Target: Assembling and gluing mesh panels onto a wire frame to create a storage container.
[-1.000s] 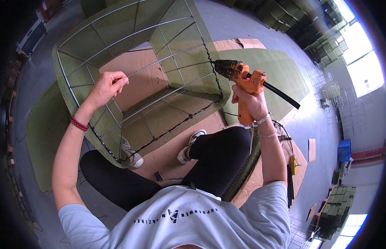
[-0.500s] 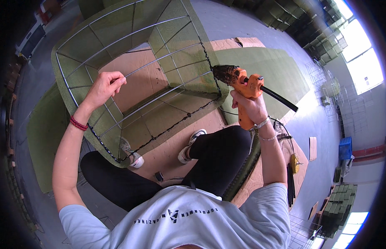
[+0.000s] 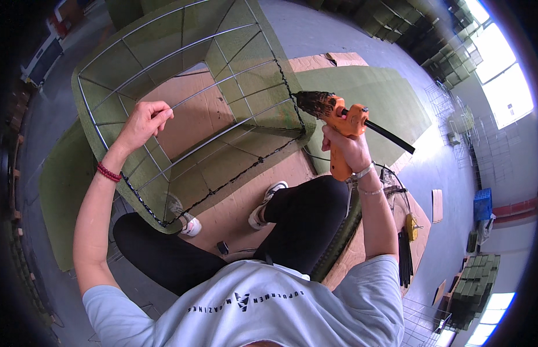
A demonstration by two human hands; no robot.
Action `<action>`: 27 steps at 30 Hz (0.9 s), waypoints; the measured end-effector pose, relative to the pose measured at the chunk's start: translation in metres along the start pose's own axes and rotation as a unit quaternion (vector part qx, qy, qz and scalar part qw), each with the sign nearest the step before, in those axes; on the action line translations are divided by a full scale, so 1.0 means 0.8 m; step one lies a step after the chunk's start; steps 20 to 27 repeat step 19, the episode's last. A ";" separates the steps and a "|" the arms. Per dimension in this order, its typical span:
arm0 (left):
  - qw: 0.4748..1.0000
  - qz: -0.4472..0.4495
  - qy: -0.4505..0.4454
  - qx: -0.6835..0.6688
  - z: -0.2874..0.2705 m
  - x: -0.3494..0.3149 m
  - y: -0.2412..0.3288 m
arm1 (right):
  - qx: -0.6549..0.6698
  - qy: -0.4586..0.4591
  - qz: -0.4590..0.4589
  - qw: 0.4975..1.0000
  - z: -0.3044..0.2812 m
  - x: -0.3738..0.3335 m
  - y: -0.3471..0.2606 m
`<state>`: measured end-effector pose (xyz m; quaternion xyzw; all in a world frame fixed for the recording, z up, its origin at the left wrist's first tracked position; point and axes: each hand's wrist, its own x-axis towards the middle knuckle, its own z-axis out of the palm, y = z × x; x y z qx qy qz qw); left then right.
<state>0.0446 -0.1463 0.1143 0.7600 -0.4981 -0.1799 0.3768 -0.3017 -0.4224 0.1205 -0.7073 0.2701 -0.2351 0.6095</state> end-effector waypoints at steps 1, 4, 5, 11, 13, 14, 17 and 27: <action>1.000 -0.001 -0.001 -0.005 -0.001 0.000 -0.001 | 0.004 -0.003 0.006 1.000 0.000 0.002 -0.001; 1.000 -0.011 -0.004 -0.021 -0.004 0.002 -0.003 | -0.003 -0.008 0.003 1.000 0.001 0.004 -0.005; 1.000 -0.011 -0.005 -0.021 -0.005 0.002 -0.005 | -0.003 -0.007 0.003 1.000 0.000 0.004 -0.003; 1.000 -0.003 -0.015 -0.025 -0.016 0.014 -0.002 | 0.132 0.022 0.011 0.991 -0.035 -0.045 0.012; 1.000 0.001 0.006 0.005 -0.022 0.019 -0.007 | 0.186 0.073 -0.033 0.979 -0.056 -0.067 0.025; 0.997 0.029 0.019 0.063 -0.026 0.023 -0.012 | 0.198 0.082 -0.035 0.976 -0.080 -0.077 0.043; 0.958 0.088 0.076 0.262 -0.029 0.035 -0.024 | 0.252 0.147 -0.061 0.955 -0.161 -0.127 0.105; 0.940 0.046 0.090 0.327 -0.027 0.038 -0.004 | 0.341 0.029 -0.149 0.928 -0.221 -0.178 0.144</action>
